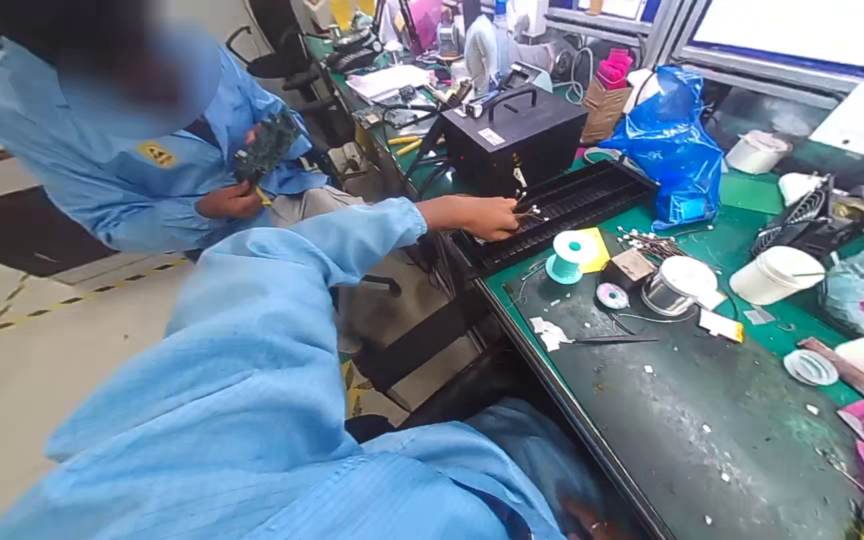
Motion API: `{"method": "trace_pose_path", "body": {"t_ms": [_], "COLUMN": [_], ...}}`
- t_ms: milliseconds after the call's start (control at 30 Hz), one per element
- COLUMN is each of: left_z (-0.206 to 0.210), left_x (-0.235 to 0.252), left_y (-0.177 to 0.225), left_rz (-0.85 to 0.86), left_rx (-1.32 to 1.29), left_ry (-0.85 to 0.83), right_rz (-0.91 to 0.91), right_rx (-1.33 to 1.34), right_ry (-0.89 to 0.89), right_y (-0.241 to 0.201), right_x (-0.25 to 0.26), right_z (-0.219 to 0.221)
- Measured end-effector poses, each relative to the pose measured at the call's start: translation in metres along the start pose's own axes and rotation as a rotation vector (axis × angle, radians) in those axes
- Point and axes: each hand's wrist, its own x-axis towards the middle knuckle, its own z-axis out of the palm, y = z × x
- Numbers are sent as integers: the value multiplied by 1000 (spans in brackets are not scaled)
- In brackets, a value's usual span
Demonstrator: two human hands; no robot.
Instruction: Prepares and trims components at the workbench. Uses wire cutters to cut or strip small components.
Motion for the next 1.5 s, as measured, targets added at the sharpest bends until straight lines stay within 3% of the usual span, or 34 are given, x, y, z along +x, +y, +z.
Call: {"method": "trace_pose_path", "body": {"t_ms": [167, 433, 833, 1133, 1500], "left_z": [3, 12, 22, 0, 4], "left_x": [-9, -23, -39, -35, -44], "left_y": [2, 1, 1, 3, 8], "left_rz": [-18, -12, -126, -178, -222], "left_rx": [18, 113, -74, -190, -180], "left_ry": [-18, 109, 250, 57, 53], "right_rz": [10, 12, 40, 28, 43], "right_rx": [-22, -26, -45, -44, -68], "right_ry": [3, 12, -6, 3, -33], "right_y": [1, 1, 0, -1, 2], "right_x": [-2, -1, -1, -2, -1], "right_z": [2, 3, 2, 1, 3]}}
